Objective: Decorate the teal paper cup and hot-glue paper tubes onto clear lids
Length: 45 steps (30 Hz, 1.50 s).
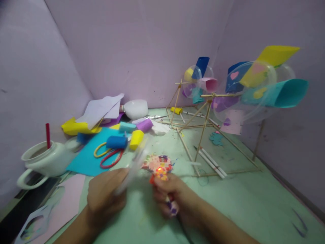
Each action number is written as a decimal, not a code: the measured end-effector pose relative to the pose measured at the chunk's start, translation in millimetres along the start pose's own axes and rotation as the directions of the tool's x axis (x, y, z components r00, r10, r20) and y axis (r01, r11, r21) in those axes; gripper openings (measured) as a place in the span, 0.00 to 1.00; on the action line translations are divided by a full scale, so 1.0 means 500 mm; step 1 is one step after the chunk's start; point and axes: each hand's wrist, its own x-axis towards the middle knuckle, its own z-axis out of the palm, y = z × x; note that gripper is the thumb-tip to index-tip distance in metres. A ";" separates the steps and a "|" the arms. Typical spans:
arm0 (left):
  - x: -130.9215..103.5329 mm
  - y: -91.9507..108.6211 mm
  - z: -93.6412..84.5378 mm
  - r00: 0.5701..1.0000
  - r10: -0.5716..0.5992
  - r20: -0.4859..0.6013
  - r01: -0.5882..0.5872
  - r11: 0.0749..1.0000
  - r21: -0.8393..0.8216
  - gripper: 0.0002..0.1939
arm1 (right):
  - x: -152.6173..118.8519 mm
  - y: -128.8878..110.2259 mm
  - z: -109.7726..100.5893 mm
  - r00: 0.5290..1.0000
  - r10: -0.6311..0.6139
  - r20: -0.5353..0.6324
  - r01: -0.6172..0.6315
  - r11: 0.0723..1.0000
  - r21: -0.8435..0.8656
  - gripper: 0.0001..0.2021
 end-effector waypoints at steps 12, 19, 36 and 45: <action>0.012 -0.012 0.003 0.742 -0.649 0.168 0.655 0.649 -0.386 0.02 | -0.006 0.004 -0.019 0.607 -0.762 0.225 0.103 -0.205 -0.973 0.05; 0.006 -0.013 0.006 0.754 -0.639 0.151 0.642 0.669 -0.375 0.03 | -0.009 0.011 -0.013 0.708 -0.704 0.059 0.132 0.051 -0.990 0.09; 0.001 -0.011 0.022 0.887 -0.460 0.041 0.453 0.848 -0.276 0.05 | 0.009 0.023 0.004 0.886 -0.430 -0.172 0.240 0.743 -0.625 0.19; 0.001 -0.011 0.026 0.848 -0.525 0.076 0.526 0.813 -0.251 0.06 | 0.024 0.031 0.000 0.928 -0.317 -0.197 0.218 0.890 -0.401 0.20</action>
